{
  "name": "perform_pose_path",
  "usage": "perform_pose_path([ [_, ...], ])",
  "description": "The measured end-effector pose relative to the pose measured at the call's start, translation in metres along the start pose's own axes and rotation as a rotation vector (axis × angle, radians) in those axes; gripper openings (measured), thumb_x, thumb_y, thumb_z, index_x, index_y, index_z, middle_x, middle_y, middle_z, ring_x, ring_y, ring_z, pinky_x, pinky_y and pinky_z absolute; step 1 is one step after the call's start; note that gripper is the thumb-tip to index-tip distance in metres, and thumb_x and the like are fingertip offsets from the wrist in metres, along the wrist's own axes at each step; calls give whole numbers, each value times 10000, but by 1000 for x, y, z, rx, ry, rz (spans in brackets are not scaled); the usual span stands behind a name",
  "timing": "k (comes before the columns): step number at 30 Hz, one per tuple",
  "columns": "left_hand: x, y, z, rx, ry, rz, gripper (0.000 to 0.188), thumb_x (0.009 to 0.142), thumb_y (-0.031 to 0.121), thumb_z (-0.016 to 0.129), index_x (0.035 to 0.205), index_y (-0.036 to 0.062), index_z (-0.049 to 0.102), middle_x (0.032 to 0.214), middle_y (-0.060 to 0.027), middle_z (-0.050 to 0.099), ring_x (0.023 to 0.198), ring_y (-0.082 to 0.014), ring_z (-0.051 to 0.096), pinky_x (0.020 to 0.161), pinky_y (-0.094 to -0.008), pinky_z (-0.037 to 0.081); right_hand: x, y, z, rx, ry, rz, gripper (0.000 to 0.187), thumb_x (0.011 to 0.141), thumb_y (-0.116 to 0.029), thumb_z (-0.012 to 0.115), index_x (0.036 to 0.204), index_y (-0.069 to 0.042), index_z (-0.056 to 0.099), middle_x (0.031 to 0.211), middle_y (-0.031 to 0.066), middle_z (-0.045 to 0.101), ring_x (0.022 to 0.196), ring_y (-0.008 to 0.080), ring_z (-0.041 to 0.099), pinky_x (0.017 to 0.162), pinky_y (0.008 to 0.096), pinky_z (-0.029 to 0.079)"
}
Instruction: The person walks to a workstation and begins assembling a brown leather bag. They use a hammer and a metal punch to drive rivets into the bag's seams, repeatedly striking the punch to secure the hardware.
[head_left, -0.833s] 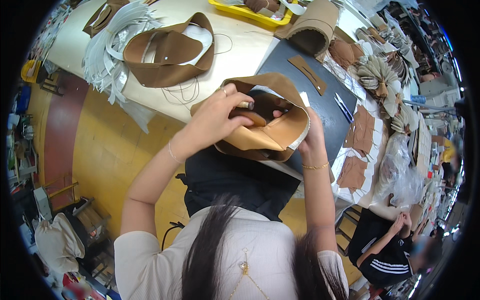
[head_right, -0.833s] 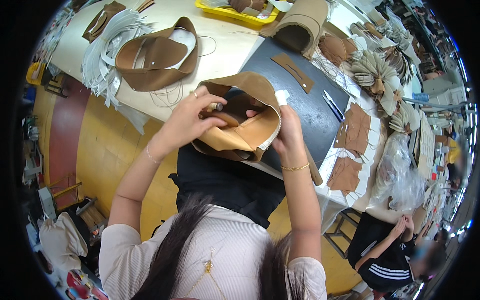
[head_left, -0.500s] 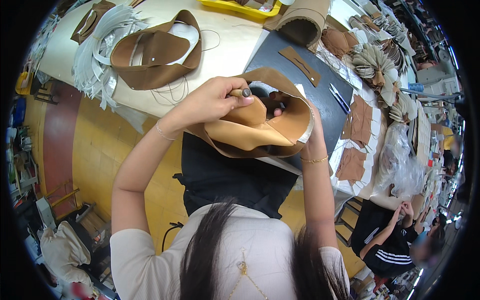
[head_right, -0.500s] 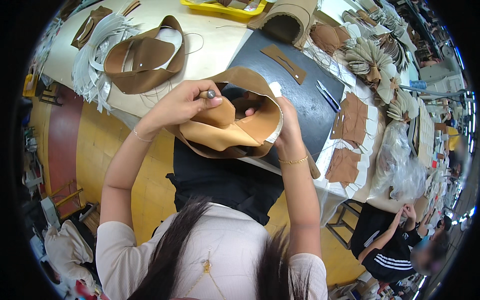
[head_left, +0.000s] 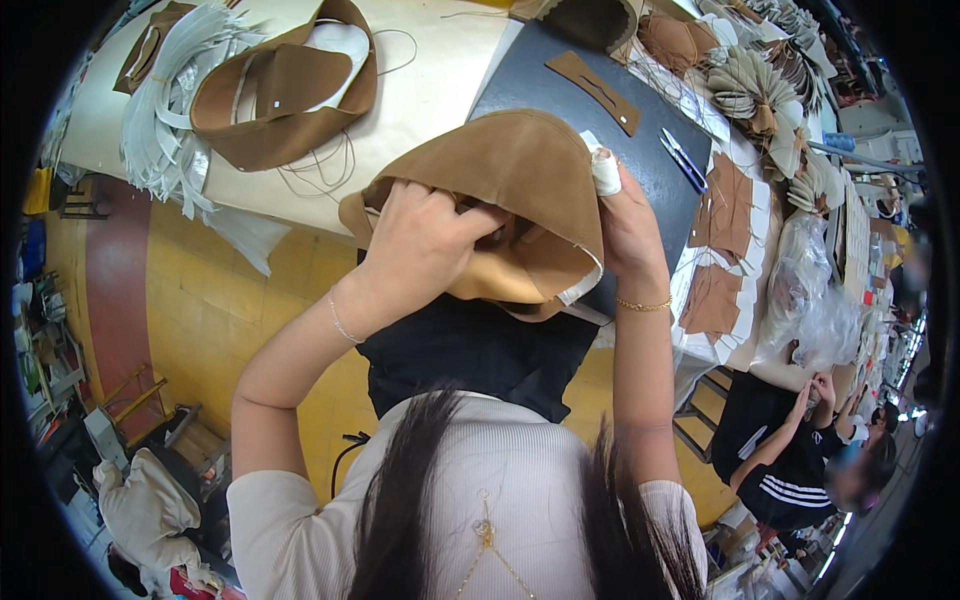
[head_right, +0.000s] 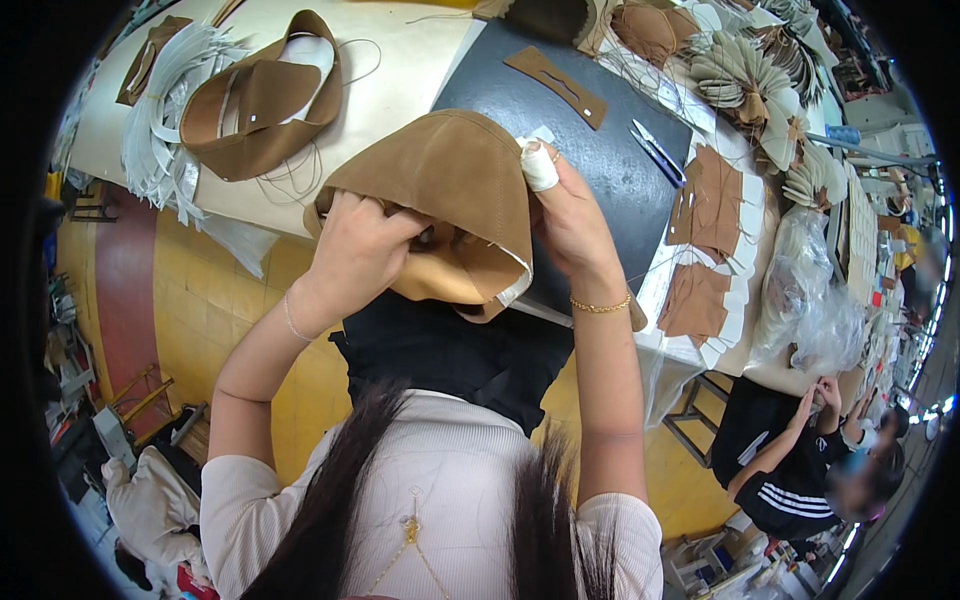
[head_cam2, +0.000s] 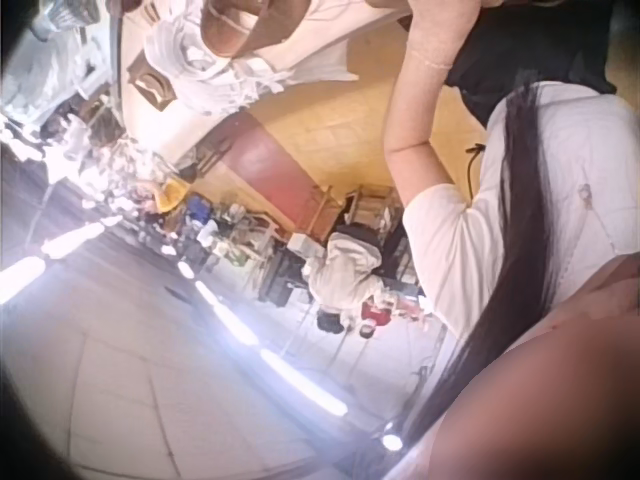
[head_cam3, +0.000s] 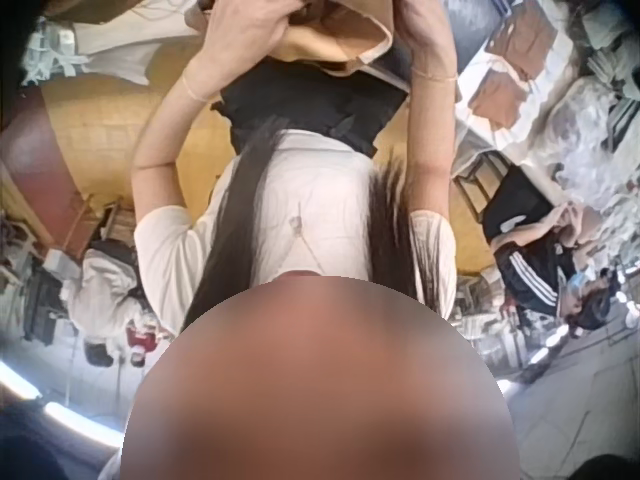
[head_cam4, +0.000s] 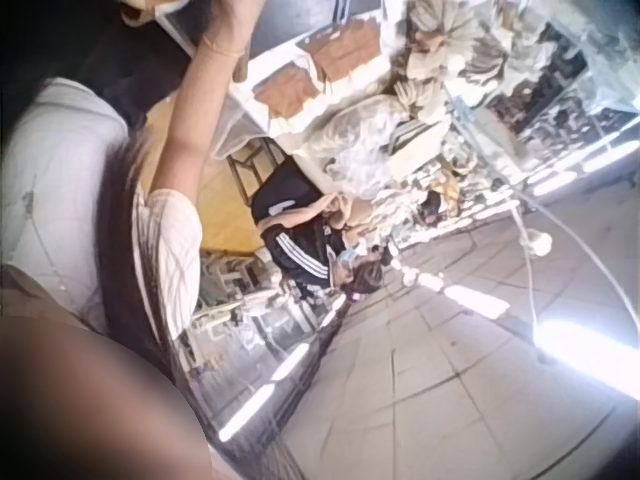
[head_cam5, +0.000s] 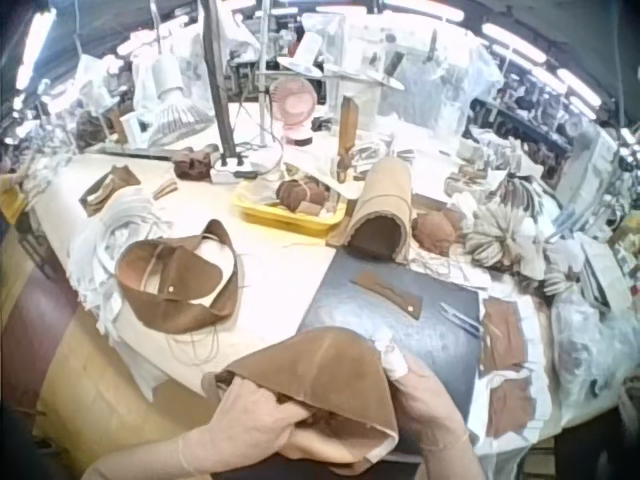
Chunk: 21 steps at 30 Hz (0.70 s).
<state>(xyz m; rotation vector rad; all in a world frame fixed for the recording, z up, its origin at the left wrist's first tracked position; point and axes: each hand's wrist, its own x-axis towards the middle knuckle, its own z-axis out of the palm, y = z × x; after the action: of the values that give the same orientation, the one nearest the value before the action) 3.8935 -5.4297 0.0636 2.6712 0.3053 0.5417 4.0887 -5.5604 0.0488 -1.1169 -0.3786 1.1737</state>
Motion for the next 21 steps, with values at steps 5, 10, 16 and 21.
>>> perform_pose_path([
  [5, -3, 13, 6, 28, 18, -3, 274, 736, 198, 742, 999, 143, 690, 850, -92, 561, 899, -294, 499, 807, -410, 368, -11, 6, -20, 9, 9, 8, 364, 1029, -319, 499, 1273, -53, 548, 1143, 22, 627, 1010, 108, 598, 857, 279, 496],
  [10, -7, 18, 2, 29, -25, -85, 415, 735, 337, 793, 1076, 149, 647, 1012, -81, 502, 972, -273, 434, 828, -397, 338, -19, 18, -30, 150, 96, -6, 393, 1031, -307, 481, 1283, -8, 511, 1175, 101, 628, 1042, 181, 629, 901, 331, 528],
  [16, -11, 17, 5, -28, 113, -104, 492, 705, 380, 815, 1094, 137, 637, 1048, -78, 478, 978, -272, 418, 835, -403, 327, -23, 28, -23, 378, 7, -89, 352, 1023, -182, 443, 1299, 35, 458, 1109, 263, 629, 954, 329, 682, 813, 420, 594],
  [21, -13, 16, 8, -79, 126, -125, 525, 681, 367, 840, 1106, 134, 640, 1055, -81, 477, 970, -279, 419, 838, -399, 327, -24, 27, -15, 533, -13, -105, 376, 1008, -171, 451, 1311, 51, 432, 1070, 302, 628, 932, 372, 685, 782, 455, 604],
])
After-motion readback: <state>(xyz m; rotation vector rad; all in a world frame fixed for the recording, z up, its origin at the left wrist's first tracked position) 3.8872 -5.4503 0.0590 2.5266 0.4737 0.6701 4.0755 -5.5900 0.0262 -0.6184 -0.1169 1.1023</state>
